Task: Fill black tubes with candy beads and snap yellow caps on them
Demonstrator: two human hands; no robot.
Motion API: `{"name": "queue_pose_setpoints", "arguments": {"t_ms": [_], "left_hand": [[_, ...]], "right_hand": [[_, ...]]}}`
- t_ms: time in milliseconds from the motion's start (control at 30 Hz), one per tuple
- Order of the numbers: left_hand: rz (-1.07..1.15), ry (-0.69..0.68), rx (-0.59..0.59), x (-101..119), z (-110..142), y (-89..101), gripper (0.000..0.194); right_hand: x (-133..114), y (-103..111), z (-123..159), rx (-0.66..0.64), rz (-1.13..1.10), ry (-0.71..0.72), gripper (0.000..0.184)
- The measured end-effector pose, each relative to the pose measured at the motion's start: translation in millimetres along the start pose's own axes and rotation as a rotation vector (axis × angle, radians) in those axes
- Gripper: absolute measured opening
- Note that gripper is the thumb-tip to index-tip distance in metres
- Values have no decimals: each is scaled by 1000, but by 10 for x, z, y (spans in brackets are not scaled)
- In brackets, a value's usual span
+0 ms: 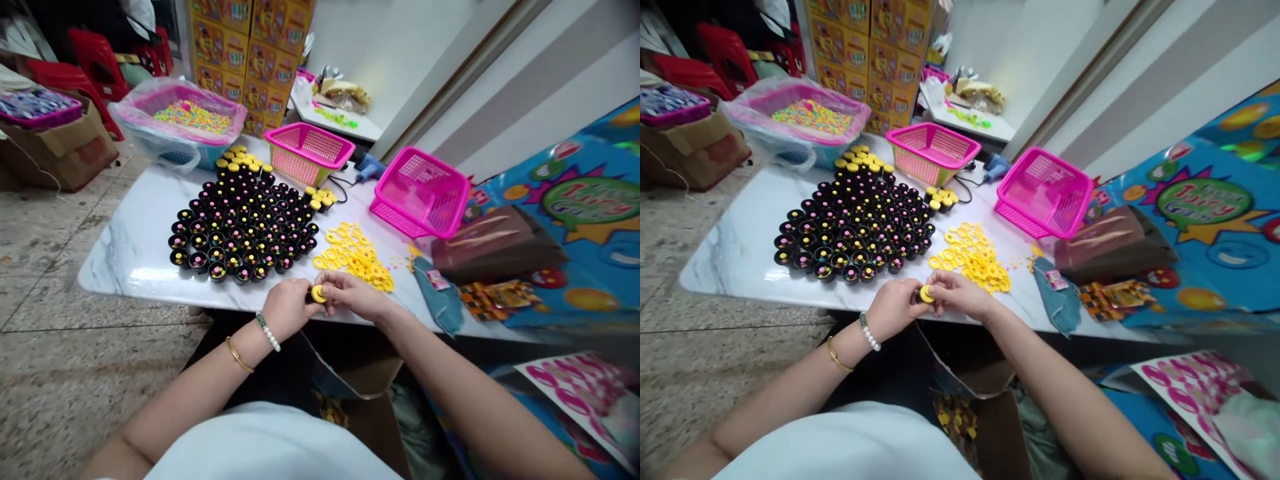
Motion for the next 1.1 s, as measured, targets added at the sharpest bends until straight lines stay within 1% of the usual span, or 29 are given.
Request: {"name": "queue_pose_setpoints", "arguments": {"t_ms": [133, 233, 300, 400, 500, 567, 667, 733, 767, 867, 900, 933, 1000, 1100], "left_hand": [[-4, -12, 26, -17, 19, -9, 21], [-7, -13, 20, -30, 22, -24, 20], [-11, -14, 21, -37, 21, -32, 19], [-10, -29, 31, -47, 27, -50, 19], [-8, -44, 52, -59, 38, -64, 19], [-14, -54, 57, -58, 42, -67, 19], [-25, -60, 29, -43, 38, -74, 19], [-28, -57, 9, -36, 33, -79, 20], [-29, -57, 1, -33, 31, -82, 20], [-38, -56, -7, -32, 32, -92, 19], [-38, -52, -4, -34, 34, -92, 19], [-36, -46, 2, -35, 36, -90, 19], [-27, -35, 14, -34, 39, -84, 20], [-22, -35, 32, -28, 44, -76, 17]], "right_hand": [[88, 19, 30, 47, -141, 11, 48], [117, 13, 25, 78, -147, -7, 42], [106, 16, 19, 74, -130, -18, 40], [73, 48, 12, 7, -112, -37, 41], [52, 104, -11, -88, -118, -59, 48], [43, 150, -48, -98, -102, -95, 52], [-45, 159, -106, -118, 18, -132, 47], [-182, 111, -117, -174, 185, -109, 39], [-267, 92, -112, -182, 310, -80, 32], [-512, 70, -70, -78, 730, 36, 13], [-554, 56, -47, -47, 809, 60, 9], [-559, 36, -22, -31, 835, 69, 7], [-472, -8, 26, -14, 756, 60, 9], [-229, -34, 92, 90, 491, 63, 22]]}}
Point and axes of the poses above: each hand's wrist, its own z-axis away from the middle knuckle, its own y-axis out of the back of the hand, x = y × z, the point moved 5 cm from there along -z, towards the middle knuckle, and after that the axes turned 12 degrees about z, right-handed, at the moved point
